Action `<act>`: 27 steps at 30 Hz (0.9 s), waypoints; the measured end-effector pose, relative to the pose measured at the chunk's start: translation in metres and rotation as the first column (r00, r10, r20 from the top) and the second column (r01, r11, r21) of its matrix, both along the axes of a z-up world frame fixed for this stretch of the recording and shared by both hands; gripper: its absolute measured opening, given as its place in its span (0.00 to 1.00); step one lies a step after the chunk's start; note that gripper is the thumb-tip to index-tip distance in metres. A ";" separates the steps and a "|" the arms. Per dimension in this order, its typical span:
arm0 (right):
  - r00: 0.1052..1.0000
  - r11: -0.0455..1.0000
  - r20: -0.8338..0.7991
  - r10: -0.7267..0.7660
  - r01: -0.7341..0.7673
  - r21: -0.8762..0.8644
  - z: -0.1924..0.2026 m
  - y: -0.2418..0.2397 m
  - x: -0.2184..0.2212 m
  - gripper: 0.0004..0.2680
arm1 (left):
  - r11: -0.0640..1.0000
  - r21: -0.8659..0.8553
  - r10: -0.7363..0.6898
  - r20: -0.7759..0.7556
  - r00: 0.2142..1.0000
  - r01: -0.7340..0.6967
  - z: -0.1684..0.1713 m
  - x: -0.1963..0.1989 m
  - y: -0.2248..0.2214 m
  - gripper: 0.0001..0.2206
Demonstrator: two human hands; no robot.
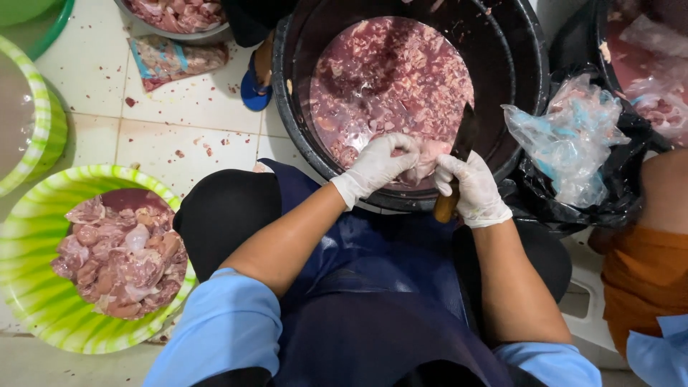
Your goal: Trimming and processing raw chicken pieces with a knife in a production environment.
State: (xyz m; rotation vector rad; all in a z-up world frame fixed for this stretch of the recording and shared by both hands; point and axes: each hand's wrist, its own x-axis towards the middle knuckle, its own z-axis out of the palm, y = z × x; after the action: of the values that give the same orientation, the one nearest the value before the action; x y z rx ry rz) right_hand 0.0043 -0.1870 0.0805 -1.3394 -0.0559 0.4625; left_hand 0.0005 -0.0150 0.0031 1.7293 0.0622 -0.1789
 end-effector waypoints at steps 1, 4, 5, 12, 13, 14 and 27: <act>1.000 1.000 -0.008 -0.004 0.004 0.007 0.001 0.000 0.000 0.12 | 0.996 -0.079 0.045 -0.048 0.998 -0.049 -0.002 0.001 0.000 0.09; 1.000 1.000 0.006 -0.023 0.023 -0.001 0.009 0.002 0.001 0.12 | 0.947 -0.261 0.167 -0.096 0.981 -0.187 0.017 0.000 0.008 0.06; 0.999 0.999 0.026 -0.038 0.038 -0.016 0.012 0.003 0.001 0.12 | 0.892 -0.365 0.245 -0.103 0.964 -0.266 0.027 -0.001 0.012 0.04; 0.995 0.997 0.072 -0.071 0.073 -0.025 0.034 0.015 -0.004 0.11 | 0.966 0.159 0.233 -0.201 0.952 -0.203 0.055 -0.009 0.028 0.18; 0.995 0.997 0.072 -0.065 0.068 -0.040 0.048 0.023 -0.008 0.10 | 0.986 0.157 0.106 -0.292 0.951 -0.062 0.048 -0.009 0.028 0.17; 0.995 0.996 0.073 -0.060 0.064 -0.057 0.062 0.031 -0.013 0.10 | 0.987 0.141 -0.022 -0.379 0.925 0.081 0.040 -0.010 0.027 0.22; 0.983 0.998 0.180 0.032 -0.021 -0.064 -0.004 0.001 -0.001 0.05 | 0.626 -0.714 0.052 -0.362 0.931 -0.313 0.032 0.004 0.006 0.43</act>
State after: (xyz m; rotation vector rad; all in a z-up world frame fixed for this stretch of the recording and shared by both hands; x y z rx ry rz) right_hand 0.0033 -0.1861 0.0764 -1.4409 -0.2111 0.3662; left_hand 0.0041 -0.0095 0.0346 0.8059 0.3509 -0.2754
